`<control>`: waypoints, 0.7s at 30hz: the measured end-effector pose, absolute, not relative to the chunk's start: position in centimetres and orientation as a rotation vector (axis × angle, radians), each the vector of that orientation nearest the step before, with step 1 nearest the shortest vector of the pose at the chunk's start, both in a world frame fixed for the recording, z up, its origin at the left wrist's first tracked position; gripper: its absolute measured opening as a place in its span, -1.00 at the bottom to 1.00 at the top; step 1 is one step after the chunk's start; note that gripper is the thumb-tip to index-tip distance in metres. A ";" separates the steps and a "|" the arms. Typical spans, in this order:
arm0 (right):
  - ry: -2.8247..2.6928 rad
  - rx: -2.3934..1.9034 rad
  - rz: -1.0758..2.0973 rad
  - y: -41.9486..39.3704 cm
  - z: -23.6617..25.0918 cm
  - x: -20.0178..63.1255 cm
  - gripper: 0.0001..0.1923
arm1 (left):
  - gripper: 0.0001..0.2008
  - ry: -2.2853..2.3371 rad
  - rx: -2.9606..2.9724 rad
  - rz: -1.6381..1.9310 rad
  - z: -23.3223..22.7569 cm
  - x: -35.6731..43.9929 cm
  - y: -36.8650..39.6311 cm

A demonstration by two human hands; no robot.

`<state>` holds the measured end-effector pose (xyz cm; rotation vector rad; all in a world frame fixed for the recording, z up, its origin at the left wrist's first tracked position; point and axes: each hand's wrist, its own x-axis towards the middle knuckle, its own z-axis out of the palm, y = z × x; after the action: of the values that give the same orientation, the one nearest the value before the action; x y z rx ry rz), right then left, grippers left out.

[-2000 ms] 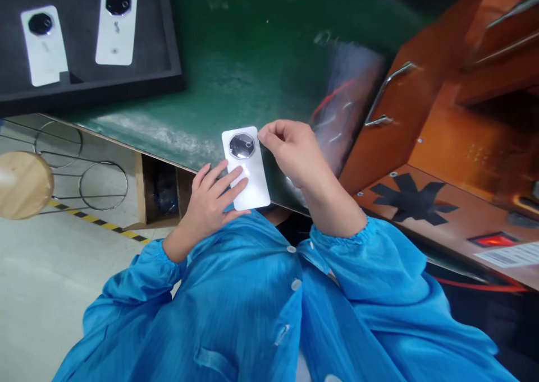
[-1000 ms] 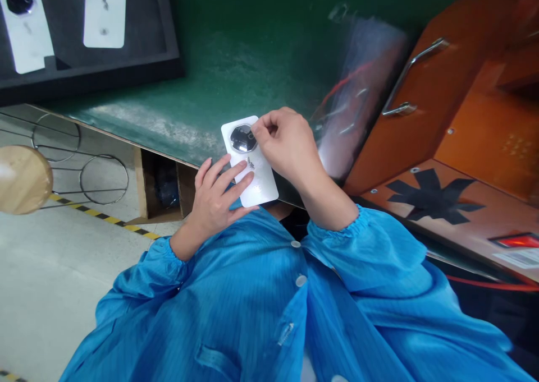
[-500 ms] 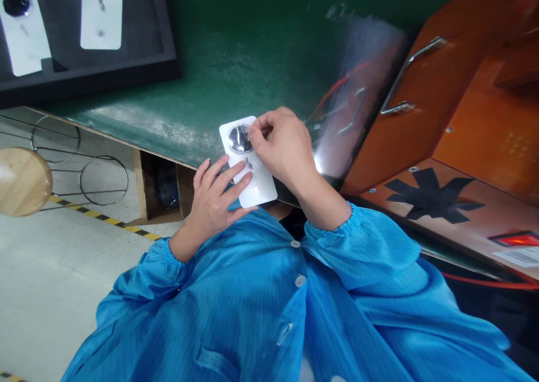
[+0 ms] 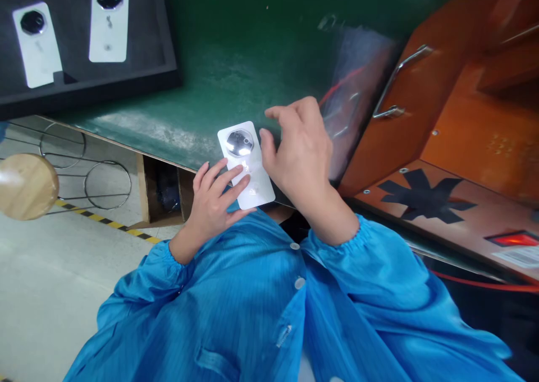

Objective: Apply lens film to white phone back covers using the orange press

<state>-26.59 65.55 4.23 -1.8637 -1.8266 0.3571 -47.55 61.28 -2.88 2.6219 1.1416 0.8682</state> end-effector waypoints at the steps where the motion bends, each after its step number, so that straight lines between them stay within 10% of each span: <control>1: -1.913 -1.800 0.350 64.5 4.6 -26.3 -0.69 | -0.39 1.146 2.619 0.862 -2.9 -47.6 61.3; 15: -1.987 -1.323 -0.249 53.6 7.7 -21.8 -0.72 | -0.56 0.919 1.914 1.612 4.9 -43.8 64.1; 21: -1.711 -1.644 -0.492 42.7 8.5 -15.2 -0.57 | -0.76 0.693 1.820 0.857 11.5 -33.9 66.2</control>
<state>-15.23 42.70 8.53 -1.6436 -1.7109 -0.4921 -33.89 66.17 11.48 1.8205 0.6927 0.8567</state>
